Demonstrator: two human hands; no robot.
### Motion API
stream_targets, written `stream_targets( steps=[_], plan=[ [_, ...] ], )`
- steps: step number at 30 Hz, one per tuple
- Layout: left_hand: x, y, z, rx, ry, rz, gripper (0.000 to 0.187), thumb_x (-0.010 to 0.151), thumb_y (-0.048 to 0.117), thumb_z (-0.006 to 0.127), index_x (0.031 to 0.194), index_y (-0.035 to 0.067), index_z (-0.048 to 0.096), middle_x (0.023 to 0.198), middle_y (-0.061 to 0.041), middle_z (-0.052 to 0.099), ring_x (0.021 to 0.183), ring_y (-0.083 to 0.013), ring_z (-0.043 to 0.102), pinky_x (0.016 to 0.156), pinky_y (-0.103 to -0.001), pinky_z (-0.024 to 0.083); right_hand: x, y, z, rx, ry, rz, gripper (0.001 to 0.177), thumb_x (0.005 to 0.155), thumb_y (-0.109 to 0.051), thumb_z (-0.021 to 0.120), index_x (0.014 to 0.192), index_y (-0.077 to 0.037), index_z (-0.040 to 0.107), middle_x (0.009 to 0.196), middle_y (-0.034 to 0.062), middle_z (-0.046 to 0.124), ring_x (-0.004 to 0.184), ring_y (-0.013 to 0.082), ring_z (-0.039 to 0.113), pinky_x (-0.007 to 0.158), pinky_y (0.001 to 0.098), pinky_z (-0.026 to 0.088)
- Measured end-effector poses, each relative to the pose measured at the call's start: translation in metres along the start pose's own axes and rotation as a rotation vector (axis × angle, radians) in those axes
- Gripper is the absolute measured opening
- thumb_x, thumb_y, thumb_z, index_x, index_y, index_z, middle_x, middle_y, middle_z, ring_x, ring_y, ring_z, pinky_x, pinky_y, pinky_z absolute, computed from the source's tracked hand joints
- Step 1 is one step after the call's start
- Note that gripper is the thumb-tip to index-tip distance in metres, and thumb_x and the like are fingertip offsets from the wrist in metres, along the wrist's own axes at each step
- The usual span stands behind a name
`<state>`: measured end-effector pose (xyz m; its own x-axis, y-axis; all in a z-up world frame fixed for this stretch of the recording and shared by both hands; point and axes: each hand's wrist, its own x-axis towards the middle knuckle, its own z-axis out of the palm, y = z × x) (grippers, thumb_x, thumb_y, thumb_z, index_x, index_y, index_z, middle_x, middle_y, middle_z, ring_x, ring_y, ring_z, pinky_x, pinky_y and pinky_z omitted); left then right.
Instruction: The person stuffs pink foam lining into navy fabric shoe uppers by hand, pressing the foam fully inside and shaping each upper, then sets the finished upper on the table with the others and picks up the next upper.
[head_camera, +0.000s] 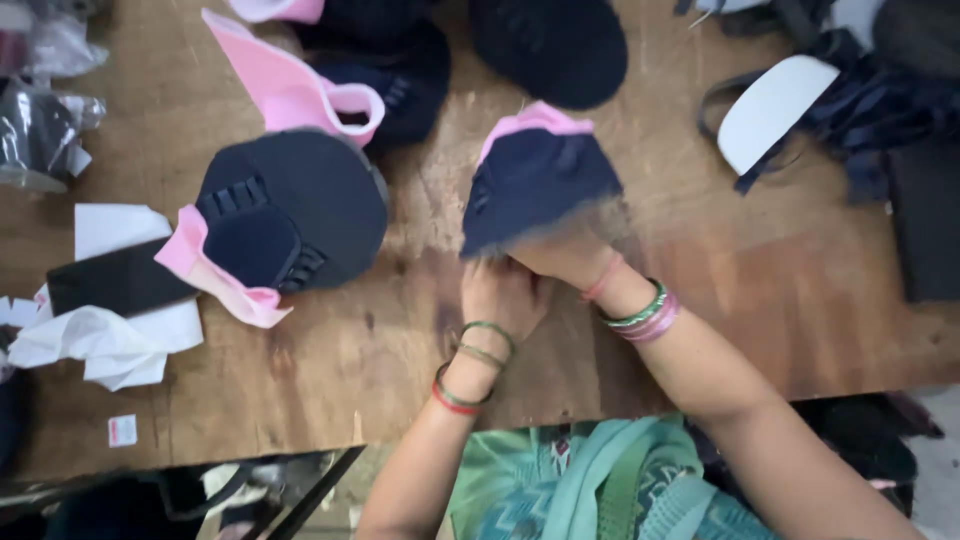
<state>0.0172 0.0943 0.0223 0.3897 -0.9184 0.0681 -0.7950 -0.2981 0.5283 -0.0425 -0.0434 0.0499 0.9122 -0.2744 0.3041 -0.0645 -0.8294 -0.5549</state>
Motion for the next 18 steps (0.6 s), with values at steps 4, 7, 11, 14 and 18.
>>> stream_targets(
  steps=[4,7,11,14,18],
  plan=[
    [0.003,0.010,-0.014,0.172,0.303,0.009,0.054,0.075,0.031,0.069,0.125,0.011,0.069,0.130,-0.015,0.067,0.125,-0.0366,0.058,0.104,-0.053,0.043,-0.031,0.008,-0.013,0.010,0.034,-0.136,0.038,0.093,-0.018,0.072,0.127,-0.005,0.063,0.126,0.0132,0.068,0.119,0.0306,0.064,0.105,0.0419,0.050],
    [0.037,0.000,0.028,0.091,0.377,0.070,0.049,0.075,0.025,0.069,0.123,0.014,0.070,0.131,-0.013,0.068,0.127,-0.0360,0.060,0.107,-0.050,0.044,-0.049,0.004,-0.006,-0.035,0.143,-0.108,0.040,0.090,-0.017,0.066,0.127,-0.001,0.064,0.126,0.0178,0.067,0.120,0.0360,0.063,0.104,0.0456,0.049],
    [0.086,-0.006,0.092,-0.498,0.270,0.082,0.035,0.092,0.024,0.067,0.125,0.013,0.071,0.131,-0.014,0.071,0.127,-0.0355,0.063,0.114,-0.045,0.049,-0.062,0.009,-0.030,-0.372,-0.071,-0.071,0.045,0.080,-0.032,0.068,0.114,-0.002,0.068,0.118,0.0215,0.067,0.116,0.0428,0.061,0.101,0.0530,0.047],
    [0.097,0.023,0.030,-0.674,0.048,0.003,0.035,0.089,0.033,0.067,0.114,0.010,0.074,0.109,-0.015,0.078,0.103,-0.0307,0.076,0.097,-0.042,0.059,-0.034,-0.053,-0.103,-0.294,-0.469,0.051,0.029,0.087,-0.034,0.067,0.105,-0.012,0.074,0.106,0.0154,0.072,0.106,0.0384,0.066,0.094,0.0500,0.052],
    [0.098,0.017,0.030,-0.246,0.089,-0.133,0.039,0.087,0.037,0.069,0.108,0.005,0.072,0.093,-0.018,0.075,0.084,-0.0343,0.073,0.084,-0.049,0.056,-0.020,0.012,-0.080,-0.271,-0.432,0.095,0.024,0.093,-0.024,0.063,0.107,-0.010,0.076,0.100,0.0178,0.073,0.090,0.0384,0.069,0.079,0.0492,0.054]
  ],
)
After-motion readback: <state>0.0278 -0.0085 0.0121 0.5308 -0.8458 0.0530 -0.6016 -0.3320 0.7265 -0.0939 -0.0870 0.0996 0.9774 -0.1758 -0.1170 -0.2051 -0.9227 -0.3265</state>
